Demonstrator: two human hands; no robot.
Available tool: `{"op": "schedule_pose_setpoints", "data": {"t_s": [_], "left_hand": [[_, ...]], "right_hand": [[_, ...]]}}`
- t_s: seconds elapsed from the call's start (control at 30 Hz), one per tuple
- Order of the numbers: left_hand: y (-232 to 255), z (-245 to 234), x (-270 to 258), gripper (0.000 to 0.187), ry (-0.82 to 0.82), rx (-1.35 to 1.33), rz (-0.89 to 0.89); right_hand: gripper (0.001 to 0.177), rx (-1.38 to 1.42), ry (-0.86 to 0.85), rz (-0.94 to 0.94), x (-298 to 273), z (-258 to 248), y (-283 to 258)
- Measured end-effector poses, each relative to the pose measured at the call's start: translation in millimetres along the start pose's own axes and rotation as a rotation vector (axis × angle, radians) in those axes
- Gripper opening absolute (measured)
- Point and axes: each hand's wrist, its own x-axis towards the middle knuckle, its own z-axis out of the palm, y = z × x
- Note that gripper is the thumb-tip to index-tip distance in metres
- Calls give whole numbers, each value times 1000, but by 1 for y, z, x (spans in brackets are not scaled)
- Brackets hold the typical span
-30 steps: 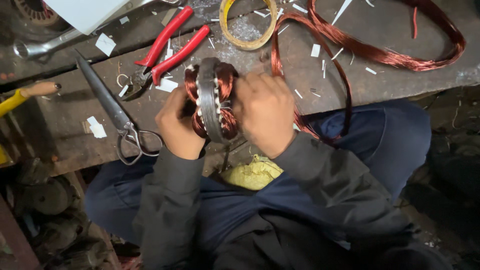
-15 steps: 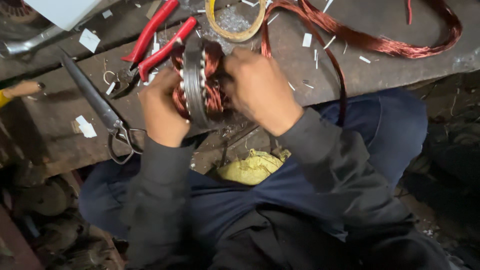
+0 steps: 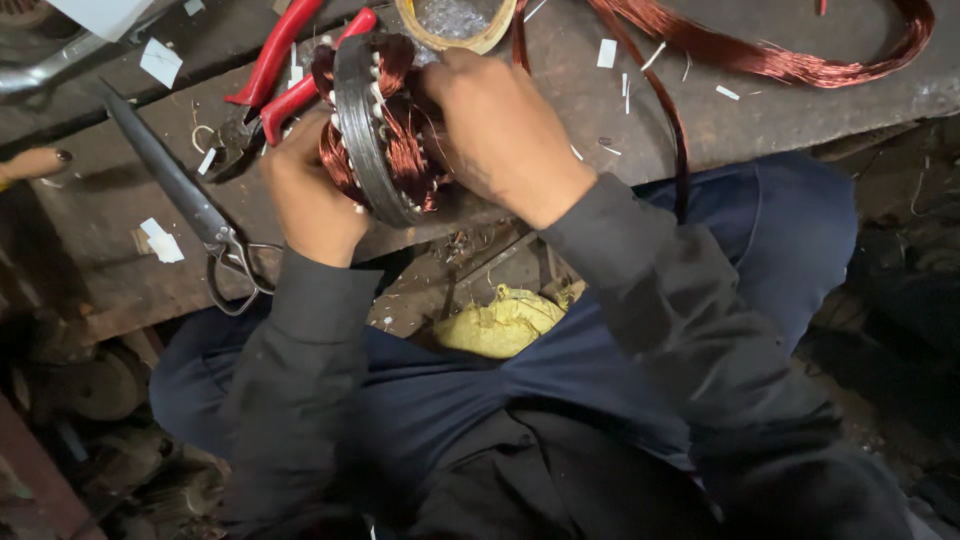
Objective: The person winds copper wire around the slots of a motor stator by hand. They insert small white spacers between the wire layers to separate them while continuing to wrap the coil.
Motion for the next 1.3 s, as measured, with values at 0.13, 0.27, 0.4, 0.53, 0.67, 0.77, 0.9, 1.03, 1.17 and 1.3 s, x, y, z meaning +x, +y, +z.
{"op": "schedule_pose_setpoints", "data": {"t_s": [0.13, 0.27, 0.4, 0.53, 0.67, 0.77, 0.9, 1.03, 1.17, 1.3], "left_hand": [[2, -3, 0, 26, -45, 42, -36], [10, -8, 3, 27, -98, 59, 80], [16, -13, 8, 37, -129, 46, 74], [11, -28, 19, 32, -222, 103, 70], [10, -24, 19, 22, -206, 220, -103], [10, -14, 11, 14, -108, 175, 106], [3, -19, 8, 24, -131, 105, 62], [5, -16, 6, 25, -102, 128, 78], [26, -17, 8, 37, -71, 14, 20], [27, -22, 10, 38, -121, 60, -146]], "right_hand": [[17, -14, 85, -4, 4, 6, 0], [18, -6, 96, -11, 1, 4, -6], [17, 102, 30, -95, -5, -15, -3], [16, 136, 63, -47, -8, -13, -11], [12, 117, 80, -13, -9, -9, -11], [19, 49, 109, 29, -12, -2, -14], [12, 4, 130, 60, -8, 9, -13], [18, 23, 167, 5, -5, 10, -10], [19, 88, 120, -62, -8, -2, -9], [18, 205, 117, -113, -11, -8, -9]]}}
